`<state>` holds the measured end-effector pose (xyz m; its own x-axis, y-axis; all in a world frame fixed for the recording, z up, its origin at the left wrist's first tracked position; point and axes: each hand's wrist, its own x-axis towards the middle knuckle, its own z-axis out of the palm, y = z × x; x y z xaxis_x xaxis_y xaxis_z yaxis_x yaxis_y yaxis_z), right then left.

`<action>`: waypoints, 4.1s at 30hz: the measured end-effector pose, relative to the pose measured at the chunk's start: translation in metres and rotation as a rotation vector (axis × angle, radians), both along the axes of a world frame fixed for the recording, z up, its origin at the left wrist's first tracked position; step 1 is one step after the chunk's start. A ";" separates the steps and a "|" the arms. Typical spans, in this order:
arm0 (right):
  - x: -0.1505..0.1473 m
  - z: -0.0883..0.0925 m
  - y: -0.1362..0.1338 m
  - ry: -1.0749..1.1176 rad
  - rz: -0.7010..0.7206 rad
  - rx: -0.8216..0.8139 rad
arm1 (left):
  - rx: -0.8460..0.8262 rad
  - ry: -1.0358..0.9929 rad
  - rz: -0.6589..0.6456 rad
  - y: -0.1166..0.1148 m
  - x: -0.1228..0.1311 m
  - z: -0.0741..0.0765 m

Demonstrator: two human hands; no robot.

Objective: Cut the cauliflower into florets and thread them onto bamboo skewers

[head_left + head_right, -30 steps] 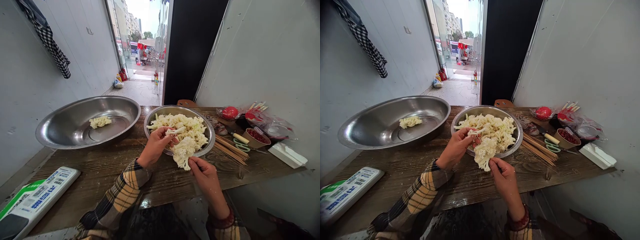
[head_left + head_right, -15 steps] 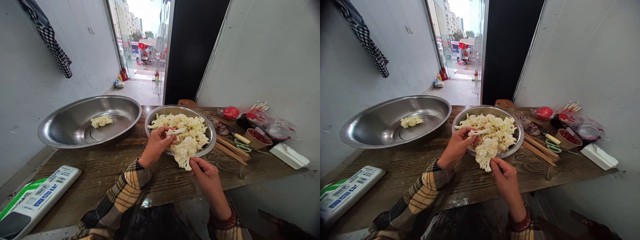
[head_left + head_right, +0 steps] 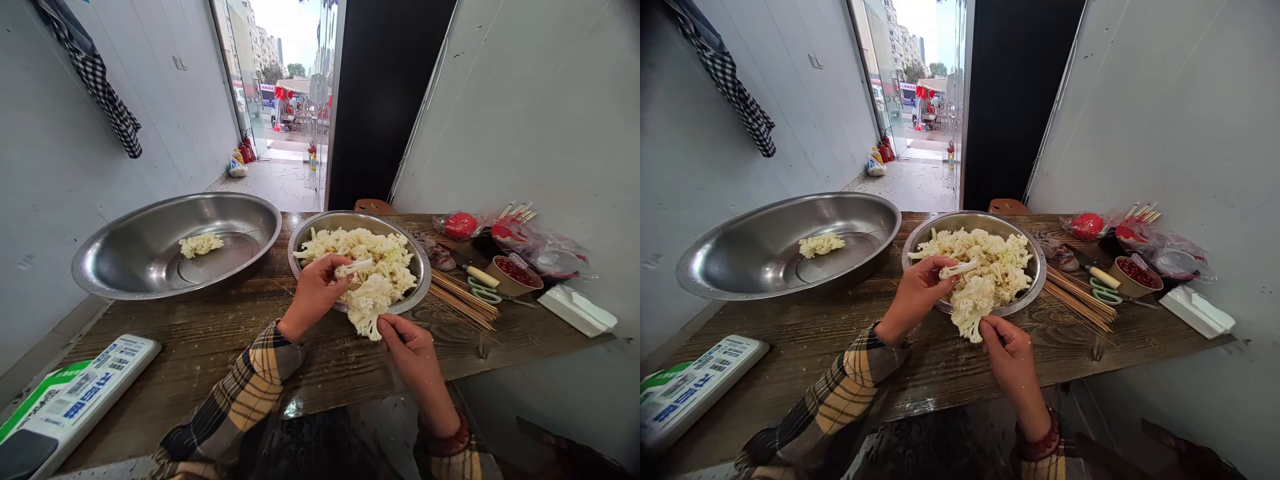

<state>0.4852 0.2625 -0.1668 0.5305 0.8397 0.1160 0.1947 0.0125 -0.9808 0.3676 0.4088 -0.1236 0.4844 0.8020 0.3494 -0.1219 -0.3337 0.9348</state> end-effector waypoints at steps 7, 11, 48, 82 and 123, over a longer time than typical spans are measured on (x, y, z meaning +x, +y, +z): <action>0.001 0.001 -0.002 0.004 -0.012 -0.036 | 0.012 0.031 -0.013 -0.001 0.001 -0.004; 0.002 0.000 -0.002 0.007 -0.015 -0.024 | 0.040 0.047 0.015 -0.002 0.001 -0.002; -0.002 0.004 0.002 0.403 0.017 -0.006 | -0.097 0.019 -0.378 0.000 -0.007 0.006; -0.024 -0.005 -0.001 -0.058 -0.153 0.048 | -0.234 -0.003 -0.224 -0.014 -0.005 0.011; 0.037 -0.020 -0.045 0.380 -0.446 0.170 | 0.350 0.481 0.058 0.038 0.012 0.019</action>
